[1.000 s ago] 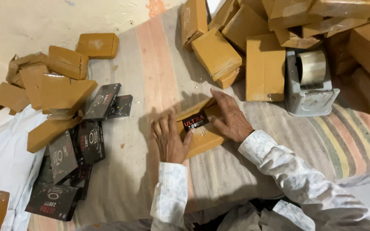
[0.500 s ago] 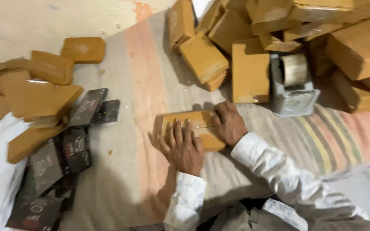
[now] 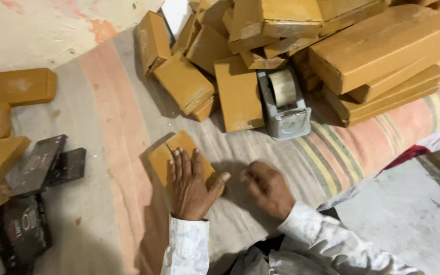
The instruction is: The person assembles small cardboard boxes, places black product boxes inside, and seals them with clear tape using a tape dispenser. The person repeats this process for multiple units, stacking the sealed boxes nearby.
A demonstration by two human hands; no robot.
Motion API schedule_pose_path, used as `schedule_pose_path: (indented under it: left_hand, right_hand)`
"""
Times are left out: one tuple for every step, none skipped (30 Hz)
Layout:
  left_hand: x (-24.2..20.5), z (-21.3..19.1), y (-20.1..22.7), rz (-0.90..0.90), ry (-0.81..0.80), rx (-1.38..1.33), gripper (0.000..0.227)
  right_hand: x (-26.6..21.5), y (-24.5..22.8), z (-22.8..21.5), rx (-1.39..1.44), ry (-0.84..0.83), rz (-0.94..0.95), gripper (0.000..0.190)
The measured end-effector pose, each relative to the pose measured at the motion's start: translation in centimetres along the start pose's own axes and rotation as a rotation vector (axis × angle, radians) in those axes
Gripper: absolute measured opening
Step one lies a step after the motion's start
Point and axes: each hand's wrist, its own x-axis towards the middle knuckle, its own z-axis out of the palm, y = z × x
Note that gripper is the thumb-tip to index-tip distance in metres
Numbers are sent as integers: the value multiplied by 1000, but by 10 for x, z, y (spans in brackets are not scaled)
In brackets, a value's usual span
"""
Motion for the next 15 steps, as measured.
schedule_pose_path:
  left_hand:
    - [1,-1,6,-77,-58,27,102]
    - [4,-2,12,-153,-117,54,101]
    - [6,-1,19,-229,-175,80,101]
    - [7,0,26,-255,-218,109,98]
    - [11,1,32,-279,-250,138,96]
    - [14,2,36,-302,-282,167,94]
    - [16,3,40,-299,-268,189,93]
    - [17,3,44,-297,-253,211,93]
    - [17,4,46,-298,-238,236,93]
    - [18,3,47,-295,-213,217,91]
    - [18,2,46,-292,-191,201,89]
    - [18,1,45,-289,-169,186,88]
    - [17,0,46,-316,-207,204,88]
    - [16,0,48,-343,-246,222,89]
    - [18,-1,52,-371,-279,237,90]
  right_hand:
    - [0,2,-15,-8,102,122,15]
    - [5,7,-31,-18,205,244,19]
    - [16,13,-43,-218,373,116,18]
    - [26,19,-57,-419,533,-21,19]
    - [38,26,-70,-457,549,-3,24]
    - [49,33,-81,-495,565,15,29]
    - [58,39,-88,-440,529,58,35]
    - [65,44,-95,-386,493,101,40]
    - [74,50,-98,-328,454,142,45]
    - [81,55,-101,-319,438,191,48]
    - [87,61,-102,-306,420,241,50]
    - [92,66,-103,-293,402,291,53]
    - [95,70,-105,-240,378,351,54]
    - [96,74,-106,-187,354,412,55]
    - [99,77,-107,-136,330,466,55]
